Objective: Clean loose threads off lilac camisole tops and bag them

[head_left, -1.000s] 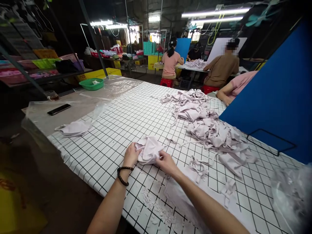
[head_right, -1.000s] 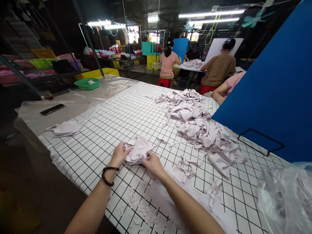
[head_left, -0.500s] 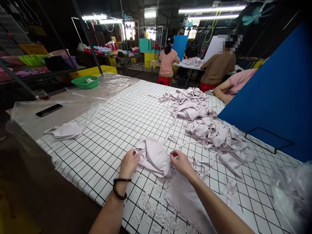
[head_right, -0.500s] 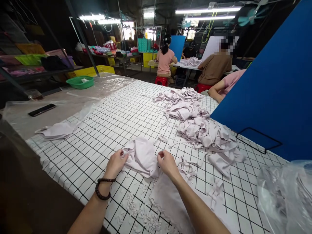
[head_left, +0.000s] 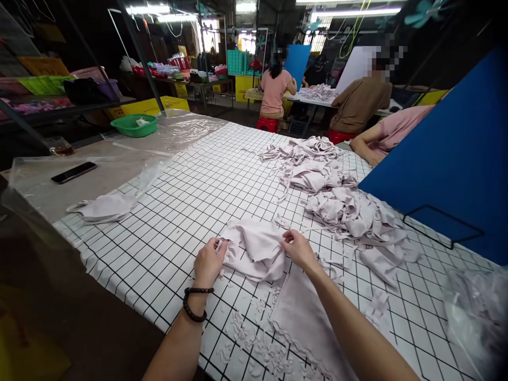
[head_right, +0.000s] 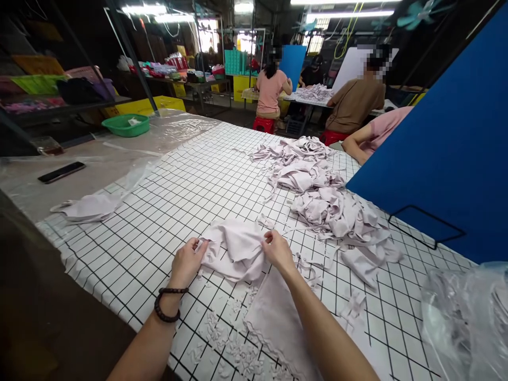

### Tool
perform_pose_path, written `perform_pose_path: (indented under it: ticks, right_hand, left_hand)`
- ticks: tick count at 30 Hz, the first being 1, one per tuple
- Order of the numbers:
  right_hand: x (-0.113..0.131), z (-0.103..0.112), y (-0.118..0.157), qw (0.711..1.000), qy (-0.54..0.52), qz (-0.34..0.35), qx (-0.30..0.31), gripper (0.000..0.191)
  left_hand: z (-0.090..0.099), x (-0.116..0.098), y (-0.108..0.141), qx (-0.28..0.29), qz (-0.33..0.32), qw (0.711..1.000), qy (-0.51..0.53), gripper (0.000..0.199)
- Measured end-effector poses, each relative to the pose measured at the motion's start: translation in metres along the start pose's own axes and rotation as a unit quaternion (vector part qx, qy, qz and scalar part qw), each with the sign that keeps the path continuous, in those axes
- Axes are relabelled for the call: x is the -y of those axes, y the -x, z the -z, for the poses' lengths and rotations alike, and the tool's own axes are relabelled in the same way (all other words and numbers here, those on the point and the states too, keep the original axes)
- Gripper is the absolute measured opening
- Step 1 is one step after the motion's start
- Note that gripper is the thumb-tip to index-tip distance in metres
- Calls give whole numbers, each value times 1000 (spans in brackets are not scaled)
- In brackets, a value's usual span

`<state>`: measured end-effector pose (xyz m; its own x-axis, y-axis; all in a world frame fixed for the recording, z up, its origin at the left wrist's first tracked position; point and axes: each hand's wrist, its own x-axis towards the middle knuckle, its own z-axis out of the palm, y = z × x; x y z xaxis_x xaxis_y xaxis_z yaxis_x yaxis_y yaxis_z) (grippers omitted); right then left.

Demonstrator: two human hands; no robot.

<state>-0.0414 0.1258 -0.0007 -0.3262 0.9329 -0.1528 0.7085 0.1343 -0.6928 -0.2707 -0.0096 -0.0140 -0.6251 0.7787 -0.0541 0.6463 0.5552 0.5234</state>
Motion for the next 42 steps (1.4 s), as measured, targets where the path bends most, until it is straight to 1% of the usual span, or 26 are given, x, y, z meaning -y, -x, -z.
perform_pose_path:
  ticks: [1, 2, 3, 6, 8, 10, 12, 13, 14, 15, 16, 17, 18, 20, 21, 22, 24, 26, 28, 30, 32, 33, 35, 37, 39, 42]
  right_hand:
    - [1, 4, 5, 999, 22, 17, -39, 19]
    - [3, 7, 12, 997, 42, 38, -56, 19]
    - [6, 7, 19, 995, 55, 57, -52, 18]
    - [18, -1, 41, 992, 91, 88, 0, 18]
    - [23, -12, 50, 987, 133, 94, -3, 26]
    - [26, -24, 53, 978, 179, 109, -22, 29]
    - [27, -32, 48, 972, 198, 124, -32, 21]
    - [26, -33, 44, 975, 183, 126, -33, 17]
    - [25, -31, 38, 982, 142, 120, -31, 15]
    - [24, -26, 31, 991, 75, 104, -26, 15]
    - [22, -18, 24, 997, -15, 76, -23, 16]
    - [19, -8, 16, 992, -118, 41, -19, 17]
    - [16, 4, 10, 974, -224, 6, -8, 18]
    - [11, 29, 1, 922, -385, -45, 25, 18]
    - [8, 40, -1, 900, -429, -58, 45, 17]
    - [6, 49, -1, 887, -453, -64, 63, 17]
    - [3, 59, 2, 879, -463, -69, 90, 17]
    - [2, 59, 8, 886, -448, -64, 99, 20]
    - [2, 53, 14, 919, -382, -45, 85, 33]
    - [2, 45, 17, 967, -252, -20, 45, 44]
    - [3, 40, 17, 995, -101, -3, -9, 37]
    - [3, 39, 16, 999, -34, -1, -37, 29]
    - [5, 42, 11, 994, 66, -9, -87, 15]
    - [5, 48, 3, 986, 119, -13, -112, 10]
    - [3, 59, -4, 987, 130, 5, -95, 10]
    - [-2, 77, -11, 992, 109, 46, -41, 17]
  left_hand:
    - [0, -1, 0, -5, 1, 1000, 4, 34]
    - [0, -1, 0, -13, 2, 1000, 8, 32]
    - [0, -2, 0, -24, -1, 1000, 13, 30]
    - [-1, -5, 0, -62, -16, 997, 32, 26]
    - [-2, -5, 1, -75, -20, 996, 46, 26]
    - [-3, -5, 1, -80, -19, 995, 62, 27]
    - [-4, -4, 2, -85, -18, 993, 79, 28]
    - [-3, -4, 2, -89, -18, 992, 88, 28]
    - [-3, -4, 2, -94, -17, 991, 99, 28]
    - [-2, -3, 1, -100, -14, 989, 110, 26]
    - [0, -3, 1, -106, -9, 987, 121, 23]
    - [2, -2, 0, -112, -3, 985, 129, 19]
    - [4, -2, -2, -116, 2, 984, 134, 16]
    - [9, -1, -5, -121, 7, 983, 135, 11]
    - [11, 0, -7, -118, 6, 984, 133, 9]
    - [12, 0, -9, -113, 5, 985, 129, 7]
    - [14, 0, -14, -99, 4, 987, 129, 5]
    - [15, -2, -17, -82, 12, 984, 158, 8]
    - [15, -7, -20, -55, 33, 971, 231, 11]
    - [15, -13, -21, -28, 55, 942, 330, 17]
    - [16, -21, -21, -10, 65, 907, 415, 22]
    - [17, -25, -22, -2, 63, 892, 447, 25]
    - [22, -32, -23, 25, 45, 870, 490, 30]
    - [32, -39, -27, 57, 10, 861, 506, 33]
    - [45, -46, -34, 59, -24, 873, 484, 31]
    - [68, -59, -47, 8, -55, 936, 349, 20]
